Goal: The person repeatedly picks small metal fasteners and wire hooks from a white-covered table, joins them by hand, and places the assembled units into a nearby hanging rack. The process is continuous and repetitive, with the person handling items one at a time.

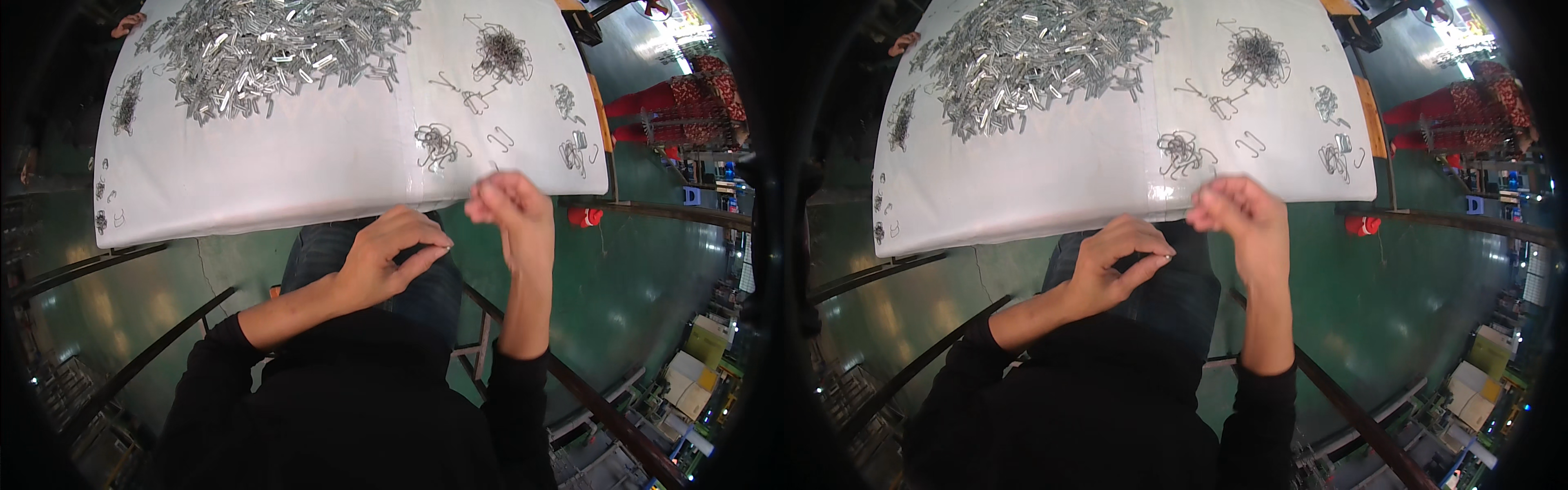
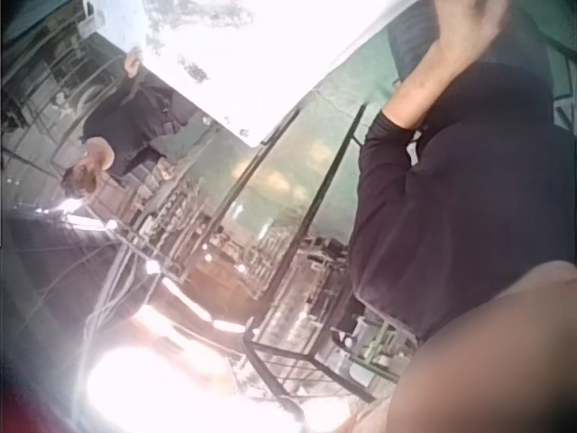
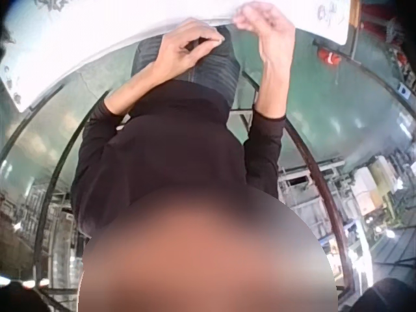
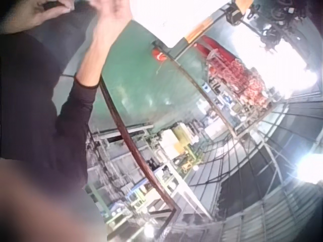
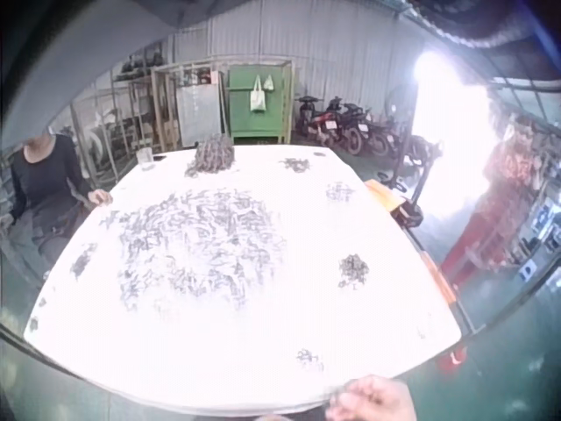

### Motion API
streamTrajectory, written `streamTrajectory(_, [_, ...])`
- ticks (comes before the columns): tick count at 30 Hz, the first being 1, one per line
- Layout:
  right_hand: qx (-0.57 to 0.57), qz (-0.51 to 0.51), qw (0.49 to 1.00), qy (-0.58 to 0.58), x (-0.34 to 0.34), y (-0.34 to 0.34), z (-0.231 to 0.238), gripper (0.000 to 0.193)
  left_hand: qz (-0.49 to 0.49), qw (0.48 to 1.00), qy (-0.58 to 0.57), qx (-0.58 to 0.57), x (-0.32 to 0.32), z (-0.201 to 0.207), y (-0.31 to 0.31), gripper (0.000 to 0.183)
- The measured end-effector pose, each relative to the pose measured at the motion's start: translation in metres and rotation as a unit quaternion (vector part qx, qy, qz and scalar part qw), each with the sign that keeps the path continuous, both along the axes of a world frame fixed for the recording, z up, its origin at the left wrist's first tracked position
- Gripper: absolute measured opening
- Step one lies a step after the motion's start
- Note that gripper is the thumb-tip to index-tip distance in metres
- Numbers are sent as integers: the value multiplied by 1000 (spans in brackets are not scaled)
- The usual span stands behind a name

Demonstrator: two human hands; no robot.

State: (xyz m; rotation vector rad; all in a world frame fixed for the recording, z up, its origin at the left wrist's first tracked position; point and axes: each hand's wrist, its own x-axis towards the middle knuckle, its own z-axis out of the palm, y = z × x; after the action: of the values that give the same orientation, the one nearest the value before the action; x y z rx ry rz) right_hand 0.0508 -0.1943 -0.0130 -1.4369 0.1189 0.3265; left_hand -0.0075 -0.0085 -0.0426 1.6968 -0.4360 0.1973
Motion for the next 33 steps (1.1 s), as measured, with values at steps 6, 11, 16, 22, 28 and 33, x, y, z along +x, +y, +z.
streamTrajectory(6, [99, -50, 993, -49, -74, 19, 13, 7, 18, 1000, 6, 5, -1, 0, -3, 16])
streamTrajectory(11, [89, -89, 991, -54, -77, 25, 4, 8, 15, 1000, -15, 9, 1, 3, -5, 18])
streamTrajectory(16, [-22, -127, 979, -155, -76, 31, -2, 9, 16, 999, -25, 13, 1, 2, -6, 21])
streamTrajectory(22, [-123, -155, 943, -267, -77, 37, -11, 14, 12, 993, -105, 56, 33, -17, 14, 28])
streamTrajectory(28, [-104, -162, 950, -247, -77, 39, -9, 15, 232, 930, -45, 282, 153, -57, 72, 9])
streamTrajectory(33, [-118, -150, 947, -260, -73, 42, -12, 14, 201, 905, -17, 374, 183, -68, 80, 8])
